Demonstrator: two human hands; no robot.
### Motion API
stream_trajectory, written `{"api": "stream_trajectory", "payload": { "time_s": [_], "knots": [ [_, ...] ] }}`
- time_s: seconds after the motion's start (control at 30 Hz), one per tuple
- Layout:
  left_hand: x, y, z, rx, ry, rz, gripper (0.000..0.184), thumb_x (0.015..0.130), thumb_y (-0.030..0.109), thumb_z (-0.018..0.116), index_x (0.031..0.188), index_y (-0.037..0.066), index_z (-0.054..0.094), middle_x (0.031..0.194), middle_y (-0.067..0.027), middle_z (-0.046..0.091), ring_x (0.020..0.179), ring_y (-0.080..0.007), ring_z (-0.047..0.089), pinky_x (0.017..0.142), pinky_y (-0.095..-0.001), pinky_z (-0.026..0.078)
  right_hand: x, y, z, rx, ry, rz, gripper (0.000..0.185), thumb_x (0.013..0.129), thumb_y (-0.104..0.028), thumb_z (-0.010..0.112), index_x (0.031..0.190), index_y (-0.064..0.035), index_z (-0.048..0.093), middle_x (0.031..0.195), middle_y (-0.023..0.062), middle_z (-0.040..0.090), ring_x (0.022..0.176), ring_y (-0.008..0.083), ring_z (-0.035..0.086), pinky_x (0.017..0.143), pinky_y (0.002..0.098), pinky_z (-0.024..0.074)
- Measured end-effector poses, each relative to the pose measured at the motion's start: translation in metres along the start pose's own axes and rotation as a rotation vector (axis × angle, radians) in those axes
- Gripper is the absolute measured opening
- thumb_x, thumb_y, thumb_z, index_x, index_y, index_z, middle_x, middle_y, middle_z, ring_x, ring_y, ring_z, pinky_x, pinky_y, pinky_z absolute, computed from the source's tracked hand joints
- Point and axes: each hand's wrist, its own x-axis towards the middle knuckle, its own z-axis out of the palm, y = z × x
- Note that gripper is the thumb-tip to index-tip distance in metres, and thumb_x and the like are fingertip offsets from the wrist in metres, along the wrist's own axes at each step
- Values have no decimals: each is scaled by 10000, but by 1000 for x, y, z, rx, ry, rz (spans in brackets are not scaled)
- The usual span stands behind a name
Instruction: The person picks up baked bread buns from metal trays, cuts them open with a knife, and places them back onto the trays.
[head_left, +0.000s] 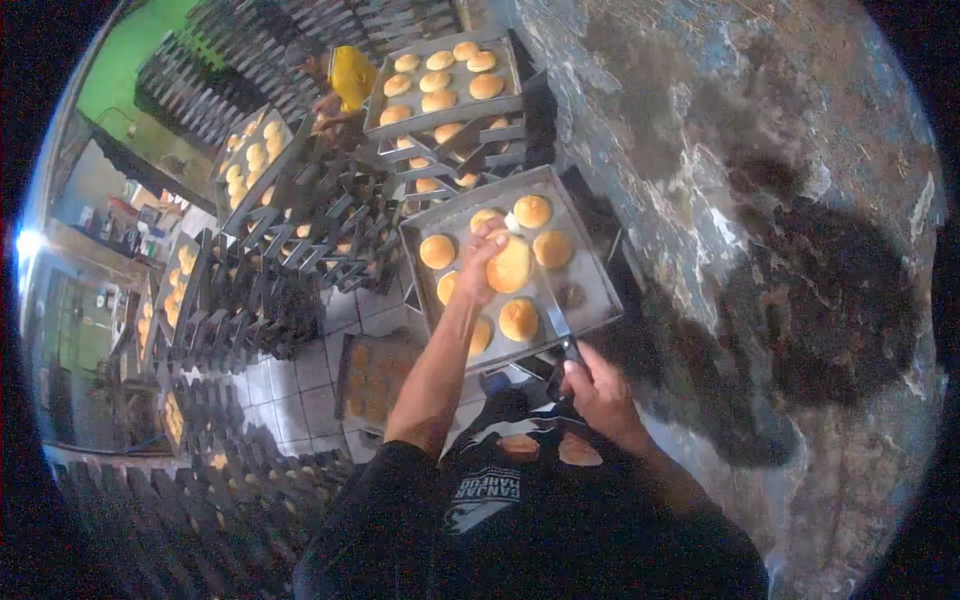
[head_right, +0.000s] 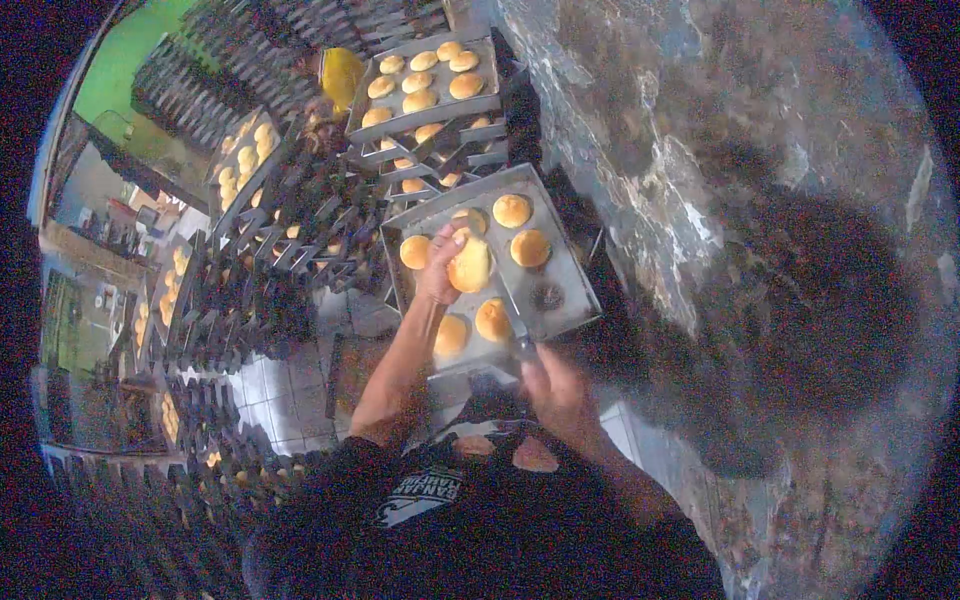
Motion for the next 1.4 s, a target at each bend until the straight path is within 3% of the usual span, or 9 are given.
{"api": "stream_trajectory", "payload": {
  "time_s": [0.2,0.67,0.73,0.8,0.9,0.97,1.07,1.13,1.4],
  "knots": [
    [-11,-31,36,7,76,-77,443,879,169,701,1266,95,499,1012,-84,647,857,-223,690,741,-377,612,54,7,1,40,-5,90,354,1015,-199,522,1330,-41,553,714,42,622,609,125,565,594,288,466],
    [6,-48,6,-75,100,-138,647,881,100,675,1450,97,368,1058,-118,640,908,-245,692,769,-414,615,28,32,5,-33,15,79,306,998,-183,551,1231,12,589,712,86,643,655,166,632,647,331,499],
    [8,-41,0,30,56,-81,515,896,199,662,1358,90,460,1001,-103,652,791,-249,696,648,-420,616,5,40,5,-101,30,130,363,970,-215,573,1286,-37,592,763,155,674,704,282,674,677,401,528],
    [3,-46,7,30,36,-106,588,893,184,671,1407,69,408,1080,-118,645,868,-260,693,721,-417,615,2,38,6,-98,33,183,386,959,-226,581,1306,-58,594,785,183,684,725,325,686,695,427,538],
    [-2,-73,24,-110,159,-220,620,871,108,697,1430,88,428,1206,-144,611,1029,-265,664,856,-449,586,37,26,6,-25,9,296,394,956,-227,584,1305,-45,591,795,194,680,739,317,686,728,438,538],
    [0,-75,24,-95,232,-224,633,870,110,698,1437,84,418,1208,-144,609,1041,-267,662,854,-445,586,52,42,11,23,12,184,392,990,-142,548,1359,-10,538,724,87,650,629,163,621,619,336,509],
    [18,-69,3,-69,308,-179,698,869,109,697,1476,75,357,1214,-153,607,1050,-271,663,852,-442,585,21,40,8,-106,24,177,380,990,-141,546,1347,-9,543,731,79,655,624,154,615,599,322,496],
    [20,-58,0,-59,89,-166,691,874,108,689,1477,79,352,1212,-153,612,1036,-264,665,855,-427,585,2,45,8,-60,17,211,380,987,-137,549,1344,-9,543,733,88,656,624,158,617,597,331,496],
    [20,-105,11,-129,359,-242,490,901,172,663,1351,97,487,1202,-98,636,1025,-250,661,847,-403,576,45,74,19,-18,14,289,369,992,-163,555,1335,-29,551,744,102,649,669,182,638,647,358,512]
  ]
}}
